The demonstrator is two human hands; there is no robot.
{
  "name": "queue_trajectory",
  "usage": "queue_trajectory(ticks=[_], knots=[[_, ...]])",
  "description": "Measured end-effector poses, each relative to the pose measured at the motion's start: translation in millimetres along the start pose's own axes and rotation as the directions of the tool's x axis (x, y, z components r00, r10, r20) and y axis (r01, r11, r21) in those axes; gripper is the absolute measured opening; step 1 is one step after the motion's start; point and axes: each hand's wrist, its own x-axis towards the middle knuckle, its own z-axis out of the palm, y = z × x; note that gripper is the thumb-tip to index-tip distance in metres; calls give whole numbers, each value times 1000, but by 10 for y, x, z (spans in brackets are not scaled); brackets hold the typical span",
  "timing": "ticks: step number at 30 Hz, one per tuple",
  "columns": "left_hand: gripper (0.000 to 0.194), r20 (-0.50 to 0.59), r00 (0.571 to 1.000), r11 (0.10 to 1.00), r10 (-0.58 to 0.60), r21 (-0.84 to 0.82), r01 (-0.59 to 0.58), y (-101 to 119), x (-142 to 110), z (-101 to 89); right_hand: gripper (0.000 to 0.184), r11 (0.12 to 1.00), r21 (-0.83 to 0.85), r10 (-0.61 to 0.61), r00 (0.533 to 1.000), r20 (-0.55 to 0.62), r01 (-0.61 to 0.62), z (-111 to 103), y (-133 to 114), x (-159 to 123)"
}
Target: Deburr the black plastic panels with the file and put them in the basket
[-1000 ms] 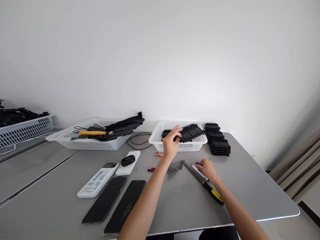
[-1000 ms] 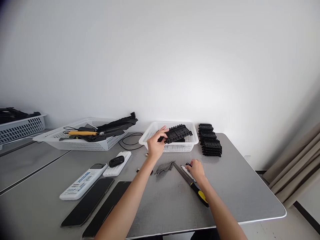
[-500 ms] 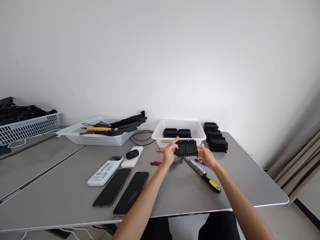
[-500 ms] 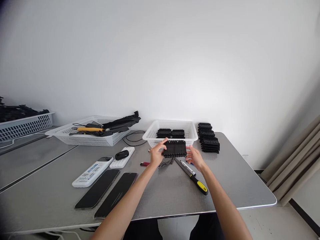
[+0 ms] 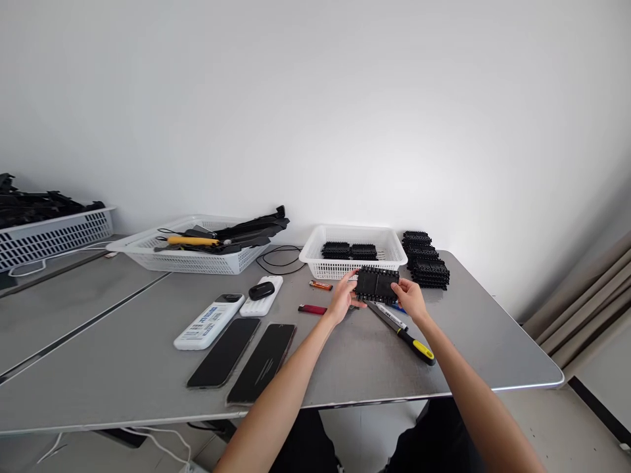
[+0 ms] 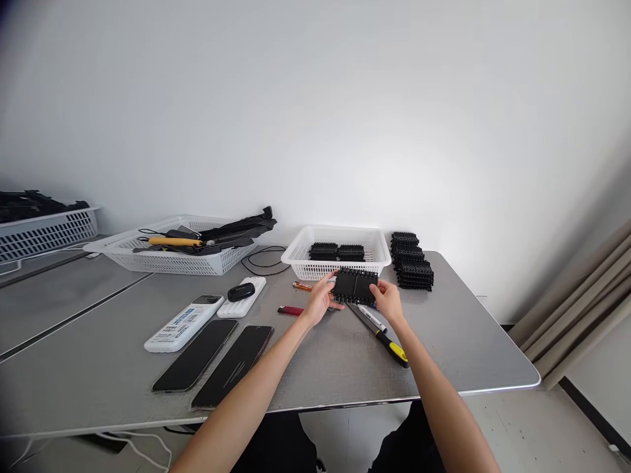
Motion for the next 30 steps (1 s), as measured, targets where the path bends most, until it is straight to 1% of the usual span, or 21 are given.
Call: queue_trajectory(ticks=[2,3,5,6,7,8,10,11,13,15,16,18,19,20,22,23,25,26,28,29,30], knots=[[64,-66,998,996,13,90,-7,-72,16,9,37,998,-63,-1,1000,15,2,-15,-17,-41],[62,-106,994,991,40,130,-26,-113,27,5,34,995,-100,0,1000,24,2,-27,-30,-84],[57,-175,981,983,88,177,-56,-187,54,-27,27,969,-245,4,1000,22,1,-68,-55,-222],[55,-207,973,981,106,184,-67,-214,68,-50,26,913,-407,0,1000,14,6,-96,-60,-312],[54,-231,966,979,117,188,-73,-232,81,-75,24,814,-582,-2,1000,-4,0,-126,-59,-413],[54,-252,959,978,128,190,-81,-242,93,-99,23,701,-713,2,1000,-4,-5,-154,-49,-516],[51,-279,948,976,152,193,-100,-238,109,-132,21,513,-858,38,999,23,0,-189,-11,-709],[50,-286,945,975,161,192,-108,-230,113,-139,21,448,-894,65,997,37,4,-191,13,-787],[48,-292,943,977,161,183,-110,-210,110,-135,25,365,-931,100,993,57,17,-162,58,-893],[48,-295,944,980,149,173,-101,-197,99,-115,26,327,-944,102,992,68,31,-109,84,-935],[49,-297,944,981,145,171,-97,-193,92,-103,26,323,-946,97,992,75,40,-85,88,-940],[50,-308,939,982,150,160,-105,-186,83,-81,28,352,-934,86,991,99,62,-65,82,-945],[50,-318,934,982,159,145,-118,-180,80,-71,29,392,-917,82,990,111,70,-74,75,-955],[50,-334,928,984,166,118,-134,-170,80,-64,29,451,-890,83,989,121,71,-98,68,-974],[48,-384,908,985,168,34,-168,-133,83,-55,29,620,-784,99,987,122,35,-184,53,-1040],[48,-414,896,983,163,-13,-185,-108,86,-54,32,716,-698,120,985,122,0,-239,42,-1082],[47,-471,869,972,150,-89,-216,-56,90,-58,40,880,-466,168,978,128,-90,-355,-3,-1155],[48,-493,858,968,145,-110,-227,-36,92,-63,44,930,-346,181,974,139,-123,-407,-41,-1174],[48,-518,844,963,140,-125,-237,-20,98,-76,49,977,-159,165,977,132,-143,-481,-154,-1146],[48,-523,841,964,142,-122,-238,-26,101,-83,49,989,-91,128,986,104,-119,-499,-223,-1092],[48,-522,840,965,150,-110,-240,-41,104,-90,48,997,-38,70,995,75,-67,-506,-293,-1011]])
